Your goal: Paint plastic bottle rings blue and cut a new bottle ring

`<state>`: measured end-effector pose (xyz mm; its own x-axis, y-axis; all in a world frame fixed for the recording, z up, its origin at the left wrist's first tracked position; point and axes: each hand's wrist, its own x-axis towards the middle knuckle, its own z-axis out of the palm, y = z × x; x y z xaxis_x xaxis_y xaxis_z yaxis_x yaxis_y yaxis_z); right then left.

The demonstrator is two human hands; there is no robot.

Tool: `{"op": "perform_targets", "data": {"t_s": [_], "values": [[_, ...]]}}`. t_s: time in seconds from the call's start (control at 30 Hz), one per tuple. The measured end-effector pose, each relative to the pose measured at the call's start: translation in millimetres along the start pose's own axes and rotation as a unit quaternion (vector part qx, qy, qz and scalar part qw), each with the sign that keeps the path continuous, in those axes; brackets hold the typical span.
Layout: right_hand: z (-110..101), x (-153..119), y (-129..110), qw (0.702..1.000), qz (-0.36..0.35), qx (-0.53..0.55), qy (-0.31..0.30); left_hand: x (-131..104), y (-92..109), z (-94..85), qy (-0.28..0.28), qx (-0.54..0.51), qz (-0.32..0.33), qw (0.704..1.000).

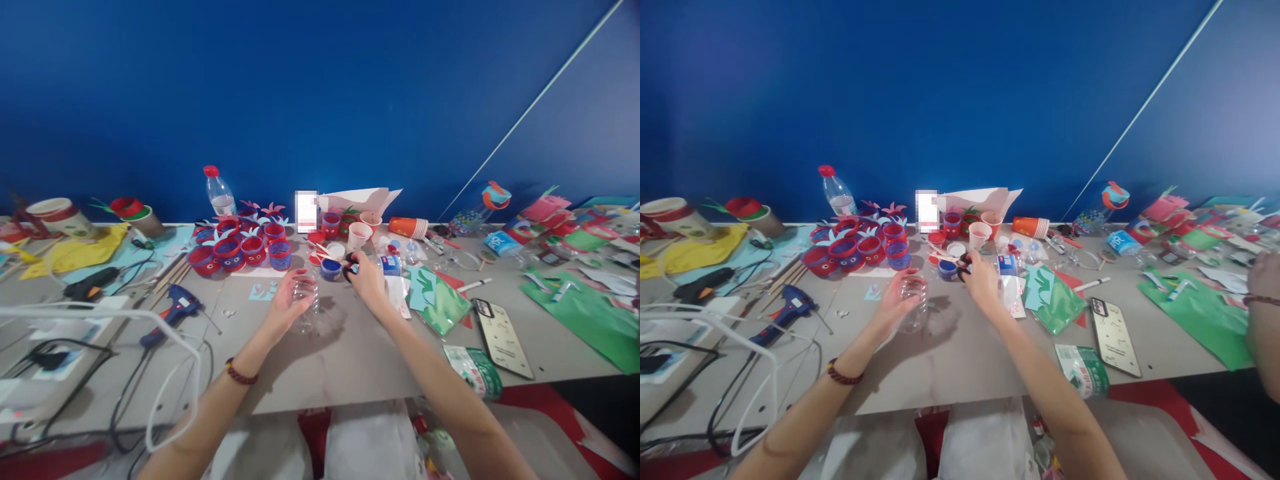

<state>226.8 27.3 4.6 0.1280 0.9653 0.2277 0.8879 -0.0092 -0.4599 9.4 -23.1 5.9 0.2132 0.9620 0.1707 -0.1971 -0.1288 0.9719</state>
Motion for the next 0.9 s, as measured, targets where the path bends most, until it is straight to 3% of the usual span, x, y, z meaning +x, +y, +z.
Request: {"op": "perform_targets", "data": {"t_s": [0.23,0.43,0.53,0.7,0.9], "values": [[-1.1,2.3,-9.7,1.0,-0.016,0.015,0.012,-5.8,5.6,6.7,-0.018,0.032,0.0,0.999],[-27.3,-7.2,-21.3,0.998,0.005,0.063,0.014,-4.3,-5.3,0.2,-0.04,0.074,0.037,0.996],[-36.3,-16.8,-10.9,0.998,0.01,0.064,0.001,-0.6,-10.7,-2.3,-0.06,0.112,0.06,0.99],[-29.9,-30.3,17.6,0.999,-0.011,0.014,-0.047,6.6,-20.0,1.0,-0.079,0.072,0.01,0.994],[-38.1,-44.8,22.0,0.997,-0.008,0.069,0.018,8.4,-30.5,-6.3,-0.064,0.025,0.004,0.998]]}}
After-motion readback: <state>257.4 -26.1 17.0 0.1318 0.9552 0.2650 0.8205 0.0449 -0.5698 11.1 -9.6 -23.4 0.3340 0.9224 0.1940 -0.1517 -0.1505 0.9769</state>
